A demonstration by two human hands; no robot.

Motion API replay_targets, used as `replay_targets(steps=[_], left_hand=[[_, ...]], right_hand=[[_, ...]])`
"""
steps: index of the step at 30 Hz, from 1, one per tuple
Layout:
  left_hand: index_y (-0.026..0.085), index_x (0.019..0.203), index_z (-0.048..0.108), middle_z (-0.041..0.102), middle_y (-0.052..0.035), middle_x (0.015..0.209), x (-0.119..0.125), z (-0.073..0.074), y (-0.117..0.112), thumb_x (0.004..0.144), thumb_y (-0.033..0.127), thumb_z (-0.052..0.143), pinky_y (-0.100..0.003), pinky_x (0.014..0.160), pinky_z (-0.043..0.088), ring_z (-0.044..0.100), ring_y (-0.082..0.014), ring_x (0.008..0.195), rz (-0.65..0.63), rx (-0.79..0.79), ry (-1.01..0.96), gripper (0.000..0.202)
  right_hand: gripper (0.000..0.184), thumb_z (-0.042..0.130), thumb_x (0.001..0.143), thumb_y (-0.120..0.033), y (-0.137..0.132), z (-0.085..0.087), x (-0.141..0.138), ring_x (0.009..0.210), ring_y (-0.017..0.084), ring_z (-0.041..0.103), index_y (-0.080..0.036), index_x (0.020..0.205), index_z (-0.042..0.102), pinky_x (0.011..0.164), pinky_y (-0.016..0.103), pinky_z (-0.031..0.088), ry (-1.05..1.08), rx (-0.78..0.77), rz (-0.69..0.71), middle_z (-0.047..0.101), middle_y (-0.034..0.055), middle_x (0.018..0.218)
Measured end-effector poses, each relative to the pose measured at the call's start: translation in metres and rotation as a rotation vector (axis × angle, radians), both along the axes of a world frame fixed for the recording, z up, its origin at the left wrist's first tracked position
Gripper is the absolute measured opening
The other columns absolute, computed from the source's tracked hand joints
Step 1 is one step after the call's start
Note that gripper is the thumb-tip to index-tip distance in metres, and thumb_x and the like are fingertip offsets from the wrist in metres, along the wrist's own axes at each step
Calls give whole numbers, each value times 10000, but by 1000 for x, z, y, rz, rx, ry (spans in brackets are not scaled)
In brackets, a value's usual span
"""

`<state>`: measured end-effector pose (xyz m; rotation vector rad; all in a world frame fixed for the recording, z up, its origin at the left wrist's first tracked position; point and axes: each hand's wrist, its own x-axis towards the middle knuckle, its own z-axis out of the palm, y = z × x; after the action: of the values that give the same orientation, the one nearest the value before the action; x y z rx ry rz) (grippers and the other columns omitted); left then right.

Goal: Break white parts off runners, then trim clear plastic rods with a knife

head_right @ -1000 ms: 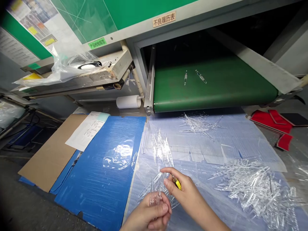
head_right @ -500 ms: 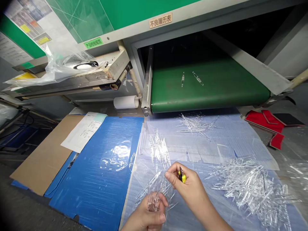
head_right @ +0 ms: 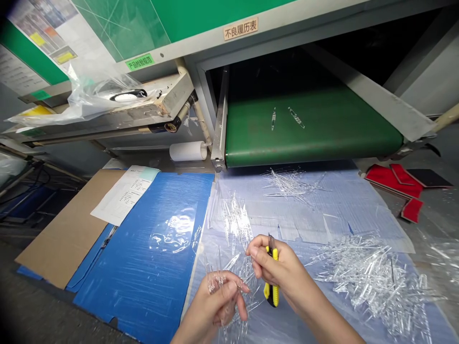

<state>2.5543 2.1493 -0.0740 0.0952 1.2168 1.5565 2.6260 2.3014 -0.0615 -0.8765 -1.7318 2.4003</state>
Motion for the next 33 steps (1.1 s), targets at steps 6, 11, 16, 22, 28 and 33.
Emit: replay_targets(steps=[6, 11, 16, 22, 28, 33], left_hand=[[127, 836, 630, 651, -12, 697, -16, -5, 1, 779, 390, 610, -178, 346, 119, 201, 22, 333, 395, -55, 131, 270], [120, 847, 605, 664, -29, 644, -9, 14, 12, 720, 373, 677, -184, 343, 99, 190, 22, 316, 208, 38, 53, 292], [125, 842, 612, 562, 36, 522, -9, 31, 12, 728, 387, 663, -187, 361, 115, 213, 6, 342, 146, -55, 134, 290], [144, 759, 541, 513, 49, 473, -6, 31, 12, 715, 434, 653, -196, 366, 149, 268, -23, 365, 66, -100, 142, 314], [168, 751, 463, 524, 57, 473, -4, 24, 14, 737, 402, 638, -190, 363, 130, 243, -15, 349, 78, -110, 106, 293], [164, 756, 468, 523, 53, 480, -5, 22, 14, 734, 403, 640, -200, 366, 113, 234, -16, 348, 93, -90, 69, 295]], right_hand=[[50, 590, 813, -241, -11, 5, 29, 669, 159, 654, -256, 844, 627, 618, 260, 491, 277, 932, -228, 710, 4, 707], [100, 551, 849, -187, -28, 4, 30, 547, 131, 620, -190, 944, 583, 579, 247, 475, 640, 1233, 311, 673, 8, 634], [264, 426, 886, -445, -19, 5, 25, 491, 111, 549, -217, 839, 552, 485, 212, 421, 273, 854, 223, 577, -24, 581], [208, 515, 816, -403, -10, 11, -2, 569, 119, 494, -216, 724, 520, 529, 224, 374, -20, 474, 232, 524, -43, 592], [234, 473, 857, -378, -13, 16, -12, 570, 122, 467, -214, 691, 464, 565, 241, 348, 44, 319, 261, 501, -50, 544], [263, 427, 871, -426, -13, 8, -8, 572, 125, 426, -215, 720, 465, 559, 248, 330, 33, 396, 274, 441, -49, 574]])
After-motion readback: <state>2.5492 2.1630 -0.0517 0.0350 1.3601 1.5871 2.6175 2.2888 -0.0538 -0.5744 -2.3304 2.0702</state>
